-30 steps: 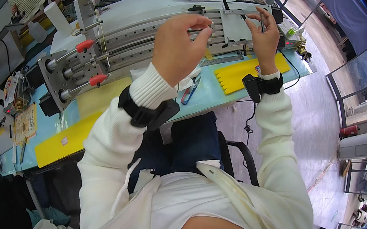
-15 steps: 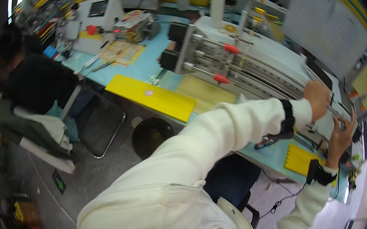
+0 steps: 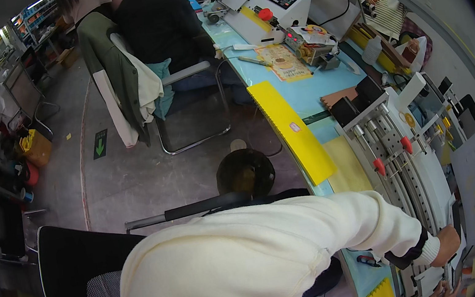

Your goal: The person uses pliers to strip and bend small wires, then inserts them into a fixture on a workbench. They repeatedly pick up wires, trim or shape them, and place them into the jig while seated at a bench with other workers nearby.

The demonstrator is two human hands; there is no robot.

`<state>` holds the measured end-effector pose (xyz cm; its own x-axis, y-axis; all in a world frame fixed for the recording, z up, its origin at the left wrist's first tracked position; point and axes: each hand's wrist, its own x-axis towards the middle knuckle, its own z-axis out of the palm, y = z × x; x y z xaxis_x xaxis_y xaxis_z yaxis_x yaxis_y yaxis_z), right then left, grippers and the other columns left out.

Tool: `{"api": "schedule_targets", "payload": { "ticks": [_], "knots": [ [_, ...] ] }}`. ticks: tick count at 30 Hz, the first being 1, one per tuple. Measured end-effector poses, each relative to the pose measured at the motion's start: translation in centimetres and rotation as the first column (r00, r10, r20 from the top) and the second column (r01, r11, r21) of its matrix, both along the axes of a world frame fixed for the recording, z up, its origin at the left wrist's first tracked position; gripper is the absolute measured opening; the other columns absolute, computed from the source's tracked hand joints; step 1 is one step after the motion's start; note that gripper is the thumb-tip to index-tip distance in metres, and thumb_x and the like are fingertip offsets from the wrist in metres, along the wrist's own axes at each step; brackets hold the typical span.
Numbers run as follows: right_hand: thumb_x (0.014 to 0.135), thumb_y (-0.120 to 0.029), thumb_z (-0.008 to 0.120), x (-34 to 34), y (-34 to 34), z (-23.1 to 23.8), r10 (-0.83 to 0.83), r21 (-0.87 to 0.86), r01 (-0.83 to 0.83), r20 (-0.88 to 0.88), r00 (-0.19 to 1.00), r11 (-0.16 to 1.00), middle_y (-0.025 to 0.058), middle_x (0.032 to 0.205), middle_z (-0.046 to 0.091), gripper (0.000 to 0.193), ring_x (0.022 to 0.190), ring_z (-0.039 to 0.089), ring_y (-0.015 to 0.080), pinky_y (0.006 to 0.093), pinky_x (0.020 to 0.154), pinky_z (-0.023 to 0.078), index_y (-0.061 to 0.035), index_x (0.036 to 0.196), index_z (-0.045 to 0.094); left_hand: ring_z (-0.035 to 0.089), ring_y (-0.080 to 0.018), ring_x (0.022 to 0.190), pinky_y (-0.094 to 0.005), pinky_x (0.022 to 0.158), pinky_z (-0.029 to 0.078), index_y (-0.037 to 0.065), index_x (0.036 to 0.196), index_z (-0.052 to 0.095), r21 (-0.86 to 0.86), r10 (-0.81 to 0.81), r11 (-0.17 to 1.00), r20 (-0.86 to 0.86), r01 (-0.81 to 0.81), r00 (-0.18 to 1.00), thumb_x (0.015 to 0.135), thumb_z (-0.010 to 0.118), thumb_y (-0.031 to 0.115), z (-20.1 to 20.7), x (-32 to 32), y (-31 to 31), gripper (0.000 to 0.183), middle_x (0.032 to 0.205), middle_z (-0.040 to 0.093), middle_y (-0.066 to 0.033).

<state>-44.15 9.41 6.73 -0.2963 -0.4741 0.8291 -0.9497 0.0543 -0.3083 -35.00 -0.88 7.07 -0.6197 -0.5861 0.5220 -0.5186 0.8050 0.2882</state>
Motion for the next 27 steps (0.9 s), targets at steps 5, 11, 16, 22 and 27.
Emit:
{"api": "schedule_targets", "payload": {
  "ticks": [5, 11, 16, 22, 27],
  "knots": [
    [0.087, -0.015, 0.076, 2.1, -0.7, 0.1, 0.029, -0.036, -0.03, -0.035, 0.999, 0.999, 0.0095, 0.092, 0.067, 0.052, 0.073, 0.062, 0.0215, 0.0328, 0.062, 0.05, -0.0043, 0.132, 0.052, 0.065, -0.0338, 0.061, -0.0398, 0.06, 0.05, 0.004, 0.056, 0.067, 0.281, -0.253, 0.864, -0.477, 0.419, 0.842, 0.059, 0.074, 0.012, -0.3, 5.6, 2.4, 0.011, 0.058, 0.062, -0.014],
    [0.088, -0.017, 0.077, 5.1, -1.3, 0.4, 0.083, -0.103, -0.092, -0.085, 0.993, 0.99, 0.0118, 0.094, 0.066, 0.052, 0.073, 0.063, 0.0248, 0.0353, 0.062, 0.051, -0.0027, 0.131, 0.052, 0.069, -0.0171, 0.057, -0.0297, 0.054, 0.054, 0.005, 0.061, 0.074, 0.499, -0.129, 0.664, -0.657, 0.556, 0.743, 0.066, 0.083, 0.014, 0.3, 9.7, 2.5, 0.014, 0.062, 0.07, -0.0044],
    [0.088, -0.018, 0.077, 9.3, -2.2, 0.5, 0.165, -0.187, -0.194, -0.16, 0.973, 0.963, 0.0136, 0.095, 0.065, 0.051, 0.073, 0.063, 0.0276, 0.0373, 0.061, 0.051, -0.0014, 0.13, 0.052, 0.071, -0.0156, 0.06, -0.0284, 0.053, 0.055, 0.001, 0.067, 0.074, 0.56, -0.107, 0.465, -0.733, 0.685, 0.672, 0.07, 0.082, 0.007, 1.3, 13.5, 2.4, 0.01, 0.064, 0.071, -0.0061],
    [0.089, -0.019, 0.077, 14.1, -2.8, 0.8, 0.079, -0.179, -0.118, -0.212, 0.974, 0.977, 0.0149, 0.095, 0.064, 0.05, 0.072, 0.064, 0.0292, 0.0383, 0.06, 0.052, 0.0001, 0.129, 0.053, 0.073, -0.0224, 0.064, -0.0328, 0.055, 0.058, -0.002, 0.082, 0.072, 0.65, 0.034, 0.156, -0.756, 0.743, 0.654, 0.076, 0.08, 0.005, 2.1, 17.8, 2.6, 0.012, 0.077, 0.073, -0.013],
    [0.088, -0.025, 0.078, 16.8, -2.4, 1.8, 0.214, -0.2, -0.28, -0.297, 0.931, 0.939, 0.0116, 0.09, 0.065, 0.057, 0.065, 0.062, 0.0167, 0.0268, 0.051, 0.048, 0.0025, 0.13, 0.051, 0.073, -0.024, 0.067, -0.0343, 0.06, 0.06, -0.006, 0.086, 0.069, 0.571, 0.071, 0.032, -0.82, 0.821, 0.568, 0.082, 0.073, 0.002, 1.9, 21.5, 3.1, 0.01, 0.077, 0.072, -0.0152]
  ]
}}
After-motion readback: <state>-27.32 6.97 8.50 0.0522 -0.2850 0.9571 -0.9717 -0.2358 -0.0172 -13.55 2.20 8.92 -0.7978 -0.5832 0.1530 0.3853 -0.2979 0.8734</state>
